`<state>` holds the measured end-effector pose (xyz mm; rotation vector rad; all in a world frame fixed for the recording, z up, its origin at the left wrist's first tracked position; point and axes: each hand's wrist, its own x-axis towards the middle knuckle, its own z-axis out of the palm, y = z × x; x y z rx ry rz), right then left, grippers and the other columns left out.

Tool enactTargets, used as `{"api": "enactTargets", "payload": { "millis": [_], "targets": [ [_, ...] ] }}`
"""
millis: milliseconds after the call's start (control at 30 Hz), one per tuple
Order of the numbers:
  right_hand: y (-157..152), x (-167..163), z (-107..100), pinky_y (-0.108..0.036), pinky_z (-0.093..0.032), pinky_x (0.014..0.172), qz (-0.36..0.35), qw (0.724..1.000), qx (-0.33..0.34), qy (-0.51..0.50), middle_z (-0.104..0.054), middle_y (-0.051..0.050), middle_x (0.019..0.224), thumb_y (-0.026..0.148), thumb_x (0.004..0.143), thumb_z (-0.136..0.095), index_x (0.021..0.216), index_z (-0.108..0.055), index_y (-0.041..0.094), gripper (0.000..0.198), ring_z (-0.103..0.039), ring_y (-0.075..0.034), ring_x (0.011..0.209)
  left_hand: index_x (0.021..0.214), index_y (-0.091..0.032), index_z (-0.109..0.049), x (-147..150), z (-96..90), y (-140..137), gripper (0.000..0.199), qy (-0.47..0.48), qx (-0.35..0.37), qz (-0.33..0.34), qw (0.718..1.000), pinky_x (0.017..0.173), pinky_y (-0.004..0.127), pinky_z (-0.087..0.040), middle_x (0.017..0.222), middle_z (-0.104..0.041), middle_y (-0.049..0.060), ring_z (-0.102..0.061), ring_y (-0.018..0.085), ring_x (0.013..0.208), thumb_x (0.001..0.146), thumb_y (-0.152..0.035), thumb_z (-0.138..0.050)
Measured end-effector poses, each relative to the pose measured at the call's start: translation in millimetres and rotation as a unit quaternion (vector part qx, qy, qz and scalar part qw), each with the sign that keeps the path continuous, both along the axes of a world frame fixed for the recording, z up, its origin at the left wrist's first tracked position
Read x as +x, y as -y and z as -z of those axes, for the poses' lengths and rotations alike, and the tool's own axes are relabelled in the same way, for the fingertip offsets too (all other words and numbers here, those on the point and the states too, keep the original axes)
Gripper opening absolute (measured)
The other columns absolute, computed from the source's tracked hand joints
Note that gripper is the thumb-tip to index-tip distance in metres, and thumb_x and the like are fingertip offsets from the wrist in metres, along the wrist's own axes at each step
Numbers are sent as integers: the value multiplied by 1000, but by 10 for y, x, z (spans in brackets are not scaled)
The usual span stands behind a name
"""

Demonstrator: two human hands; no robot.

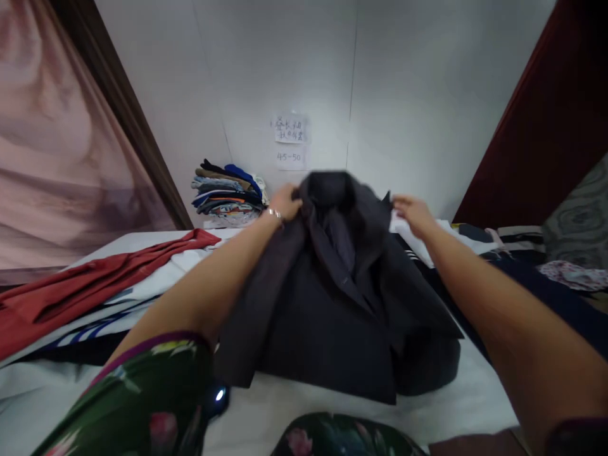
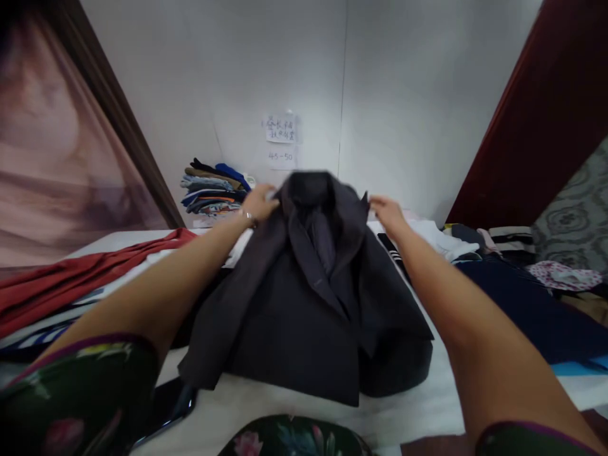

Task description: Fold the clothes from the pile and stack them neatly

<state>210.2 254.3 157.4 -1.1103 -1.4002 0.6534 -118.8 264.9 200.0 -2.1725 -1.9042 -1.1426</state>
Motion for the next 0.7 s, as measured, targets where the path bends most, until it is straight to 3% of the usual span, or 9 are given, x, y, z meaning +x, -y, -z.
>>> {"api": "enactTargets", "payload": {
  "millis": [67, 133, 233, 333, 533, 700],
  "targets": [
    [128, 47, 615, -41, -43, 91, -29, 996, -61, 53, -71, -6, 84, 29, 80, -60, 83, -70, 5, 26, -64, -15, 85, 103, -13, -64, -25, 771, 303, 29, -33, -50, 81, 995, 106, 32, -36, 123, -61, 8, -52, 19, 119, 75, -16, -61],
    [373, 187, 1265, -43, -44, 95, -49, 977, -129, 161, -73, -5, 87, 30, 72, -66, 78, -72, 16, 16, -66, -21, 90, 99, -17, -66, -90, 1410, 722, 24, -48, -97, 144, 984, 106, 35, -38, 125, -60, 8, -53, 20, 119, 76, -19, -59],
    [770, 473, 1963, -43, -40, 103, -57, 971, -93, 212, -69, -8, 110, 41, 79, -55, 89, -72, 20, 29, -59, -24, 112, 100, -19, -67, -225, 2013, 1341, 23, -50, -127, 147, 980, 101, 37, -44, 122, -62, 8, -57, 20, 114, 80, -22, -55],
    [1026, 717, 2235, -43, -39, 105, 9, 967, -71, 246, -61, -9, 126, 48, 84, -47, 102, -69, 21, 39, -53, -24, 121, 101, -21, -66, -352, 2244, 1759, 23, -61, -100, 102, 988, 99, 41, -46, 120, -63, 8, -57, 22, 114, 83, -25, -52],
    [1236, 958, 2429, -48, -36, 106, 169, 929, -50, 326, -55, -17, 130, 57, 85, -39, 116, -61, 14, 58, -49, -32, 123, 106, -20, -65, -394, 2288, 2241, 27, -105, -35, -23, 994, 99, 48, -44, 119, -64, 11, -55, 27, 115, 87, -27, -47],
    [1336, 972, 2434, -49, -41, 100, 202, 897, -161, 357, -56, -17, 129, 61, 86, -35, 128, -53, 14, 65, -52, -34, 120, 113, -25, -62, -173, 2341, 2613, 31, -165, -79, 74, 980, 99, 44, -43, 122, -64, 7, -56, 24, 113, 84, -30, -52]
  ]
}}
